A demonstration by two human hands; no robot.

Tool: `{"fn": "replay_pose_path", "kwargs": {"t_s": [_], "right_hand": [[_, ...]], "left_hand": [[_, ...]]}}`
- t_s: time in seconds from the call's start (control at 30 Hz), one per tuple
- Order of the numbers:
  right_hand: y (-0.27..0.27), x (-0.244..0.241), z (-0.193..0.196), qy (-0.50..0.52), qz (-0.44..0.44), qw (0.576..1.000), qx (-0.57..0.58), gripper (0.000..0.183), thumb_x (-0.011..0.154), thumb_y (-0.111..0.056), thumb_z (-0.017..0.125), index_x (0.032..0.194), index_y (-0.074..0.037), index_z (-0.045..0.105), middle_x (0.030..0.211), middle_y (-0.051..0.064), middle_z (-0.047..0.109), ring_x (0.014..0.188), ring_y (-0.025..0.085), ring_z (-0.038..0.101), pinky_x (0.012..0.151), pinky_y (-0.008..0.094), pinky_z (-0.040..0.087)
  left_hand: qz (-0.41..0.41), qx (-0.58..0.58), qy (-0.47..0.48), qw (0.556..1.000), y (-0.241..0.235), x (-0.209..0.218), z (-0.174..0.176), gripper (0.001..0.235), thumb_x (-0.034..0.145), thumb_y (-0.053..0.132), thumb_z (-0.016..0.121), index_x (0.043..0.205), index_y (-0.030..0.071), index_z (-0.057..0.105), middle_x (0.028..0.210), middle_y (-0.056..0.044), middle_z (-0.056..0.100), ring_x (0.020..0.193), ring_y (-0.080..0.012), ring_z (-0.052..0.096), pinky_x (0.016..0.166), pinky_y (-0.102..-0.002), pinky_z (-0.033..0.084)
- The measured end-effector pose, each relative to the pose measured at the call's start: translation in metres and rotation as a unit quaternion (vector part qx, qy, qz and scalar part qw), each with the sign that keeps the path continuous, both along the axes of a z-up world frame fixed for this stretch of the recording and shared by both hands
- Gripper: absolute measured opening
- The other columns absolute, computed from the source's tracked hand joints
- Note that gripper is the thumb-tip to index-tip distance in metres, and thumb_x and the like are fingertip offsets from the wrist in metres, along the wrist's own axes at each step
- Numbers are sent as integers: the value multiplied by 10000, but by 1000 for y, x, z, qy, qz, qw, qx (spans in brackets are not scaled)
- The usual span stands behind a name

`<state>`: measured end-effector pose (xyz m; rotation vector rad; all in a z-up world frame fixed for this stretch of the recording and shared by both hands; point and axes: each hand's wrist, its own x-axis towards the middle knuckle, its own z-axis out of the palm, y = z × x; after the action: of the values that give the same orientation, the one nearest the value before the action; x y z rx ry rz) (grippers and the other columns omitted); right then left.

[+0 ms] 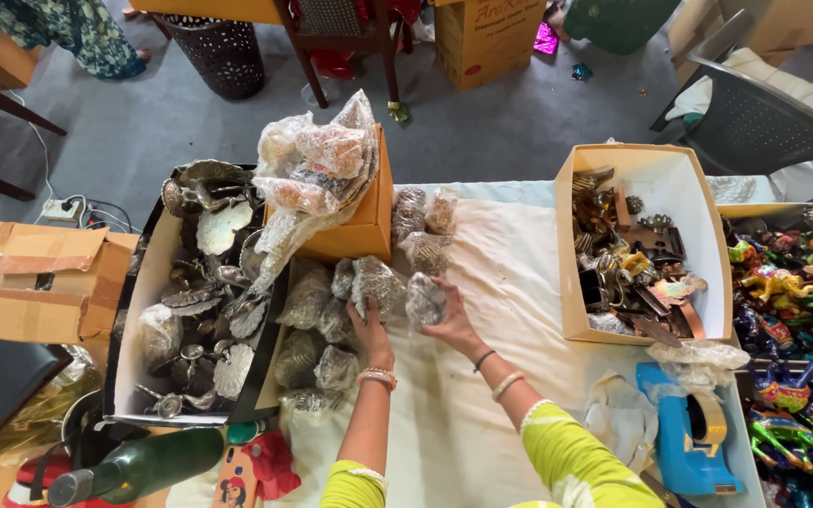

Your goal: The person wraps a small decorative item in bubble wrap, secures it with tape, and places it on a table with other wrapped items. They then cut a piece of bubble wrap and wrap another small figurine, securing it with tape.

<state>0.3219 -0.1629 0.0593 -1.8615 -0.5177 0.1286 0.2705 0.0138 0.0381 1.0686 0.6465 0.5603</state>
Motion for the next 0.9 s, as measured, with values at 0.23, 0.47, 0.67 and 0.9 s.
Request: {"fn": "replay_pose_path", "kwargs": {"t_s": [0.23,0.47,0.67,0.9], "right_hand": [[24,8,20,-38,-27,997,-64,1091,595,-304,929,1526,-230,363,1450,115,469,1380,337,398,1170,460,306],[27,-2,22,-25,-63,992,-108,1115,585,-268,950,1538,-284,371,1387,150,385,1264,382,356,1118,488,333],[28,-2,18,-15,-70,995,-63,1100,577,-170,920,1541,-282,402,1400,134,401,1265,369,380,1124,473,371],[20,-4,8,-52,-64,995,-61,1182,572,-204,951,1568,-201,314,1474,161,327,1392,394,324,1161,499,336]], "left_hand": [[-13,-65,72,995,10,-11,31,745,904,339,702,1553,122,409,1430,-53,574,1199,-198,548,898,-337,435],[-33,36,53,997,-5,-62,28,703,909,206,695,1524,85,378,1447,-88,535,1279,-214,528,1079,-360,399],[-75,191,111,972,-46,-117,14,625,904,135,694,1456,35,417,1408,-160,505,1289,-283,513,1115,-416,411],[-277,666,146,677,-60,-162,4,547,922,239,648,1393,20,476,1522,-242,400,1435,-491,276,1199,-521,239]]}}
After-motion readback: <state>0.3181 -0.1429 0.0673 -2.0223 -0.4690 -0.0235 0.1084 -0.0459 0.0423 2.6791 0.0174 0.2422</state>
